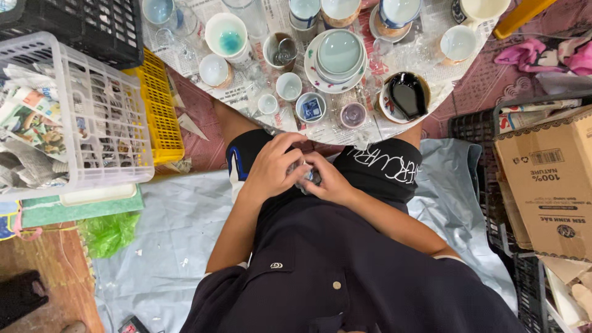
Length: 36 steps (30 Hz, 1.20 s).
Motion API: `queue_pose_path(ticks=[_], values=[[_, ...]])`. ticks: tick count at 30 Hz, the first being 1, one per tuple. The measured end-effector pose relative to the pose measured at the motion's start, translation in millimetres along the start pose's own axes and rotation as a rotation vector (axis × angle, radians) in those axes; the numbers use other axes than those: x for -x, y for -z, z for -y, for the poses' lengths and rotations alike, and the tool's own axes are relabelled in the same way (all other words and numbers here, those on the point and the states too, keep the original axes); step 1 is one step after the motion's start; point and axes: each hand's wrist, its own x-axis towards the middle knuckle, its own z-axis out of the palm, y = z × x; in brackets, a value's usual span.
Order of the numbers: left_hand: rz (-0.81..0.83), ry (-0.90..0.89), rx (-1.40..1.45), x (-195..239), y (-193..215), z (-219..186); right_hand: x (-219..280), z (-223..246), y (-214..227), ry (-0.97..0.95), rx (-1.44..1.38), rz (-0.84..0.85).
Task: The person sits on the floor and wraps small ceramic cups and bowls with newspaper. They fold the paper around each item and place the wrapped pieces into a nearby plastic crate.
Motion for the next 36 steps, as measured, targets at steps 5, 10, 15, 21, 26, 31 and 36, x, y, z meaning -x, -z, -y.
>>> queue_pose_path(ticks=[5,10,15,21,26,31,36], values=[[-0.048,-0.007,0.049,5,-7,8,-3,5,-2,-0.012,-0.009,0.029],[-0.025,0.105,0.084,9,0,15,-3,5,-2,-0.127,0.002,0.053],[0.140,0.164,0.157,19,24,27,-13,14,0,0.046,0.179,0.096],[0.384,0.305,0.034,29,26,32,-20,26,1,0.134,0.310,0.192],[0.266,0.153,0.178,28,28,33,-21,23,4,0.109,0.230,0.133],[0.240,0.130,0.206,26,29,35,-17,16,5,0.052,0.138,0.104],[0.222,0.105,0.514,28,40,49,-18,10,9,0.067,0.075,0.130]])
